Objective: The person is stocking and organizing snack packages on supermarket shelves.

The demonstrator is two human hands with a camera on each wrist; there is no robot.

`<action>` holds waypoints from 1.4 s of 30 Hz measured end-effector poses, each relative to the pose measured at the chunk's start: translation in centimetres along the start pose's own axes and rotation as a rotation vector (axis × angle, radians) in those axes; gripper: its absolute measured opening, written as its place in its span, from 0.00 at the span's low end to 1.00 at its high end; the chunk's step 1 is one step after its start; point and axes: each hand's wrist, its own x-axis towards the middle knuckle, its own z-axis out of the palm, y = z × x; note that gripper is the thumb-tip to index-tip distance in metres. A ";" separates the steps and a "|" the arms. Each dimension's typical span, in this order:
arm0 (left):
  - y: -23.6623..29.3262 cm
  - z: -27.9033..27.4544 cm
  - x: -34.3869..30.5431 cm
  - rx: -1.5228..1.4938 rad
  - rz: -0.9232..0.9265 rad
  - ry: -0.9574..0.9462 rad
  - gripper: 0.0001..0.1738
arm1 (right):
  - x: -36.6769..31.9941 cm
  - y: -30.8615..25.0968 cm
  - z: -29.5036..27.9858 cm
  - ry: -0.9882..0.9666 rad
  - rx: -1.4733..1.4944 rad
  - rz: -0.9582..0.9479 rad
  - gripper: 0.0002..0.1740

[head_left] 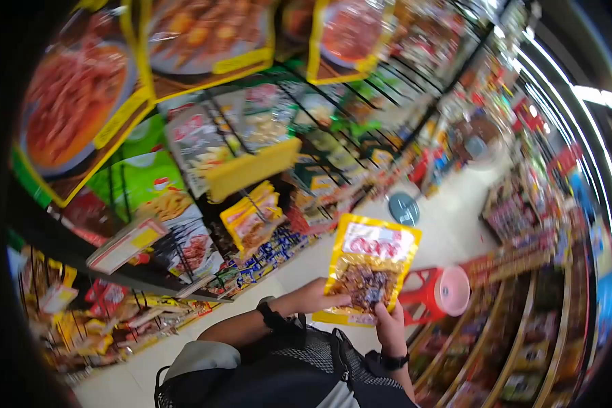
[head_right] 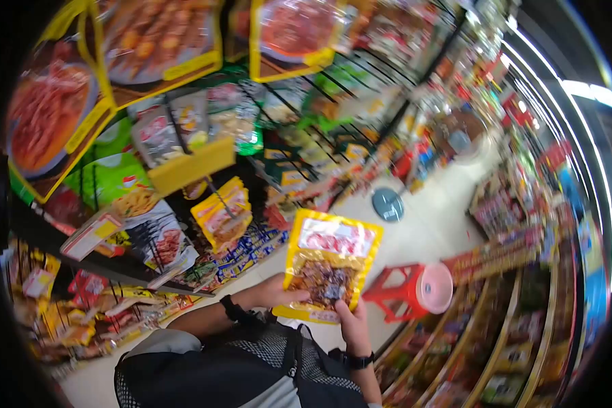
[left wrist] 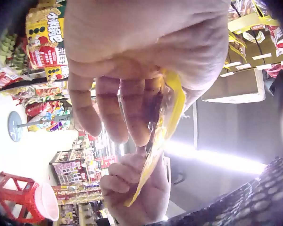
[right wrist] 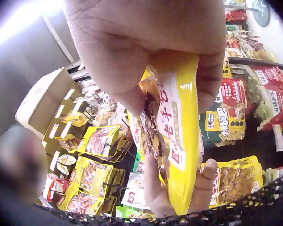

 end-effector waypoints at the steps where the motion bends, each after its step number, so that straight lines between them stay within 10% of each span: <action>1: 0.5 -0.5 0.2 0.027 -0.015 0.023 0.23 | 0.7 0.2 -0.3 -0.042 0.005 -0.026 0.21; 17: -3.6 11.2 -11.1 0.346 -0.146 0.678 0.22 | 4.7 3.4 -2.9 -0.862 -0.225 0.316 0.20; 21: -2.4 17.2 -17.2 0.371 -0.540 0.731 0.25 | 1.4 4.9 0.1 -1.104 -0.249 0.419 0.19; 26: -5.7 22.3 -24.2 0.398 -0.398 1.077 0.26 | -4.0 6.6 4.7 -1.351 -0.206 0.446 0.19; 42: -6.1 26.0 -47.9 0.242 -0.150 1.481 0.21 | -21.3 11.0 20.1 -1.308 -0.272 0.392 0.17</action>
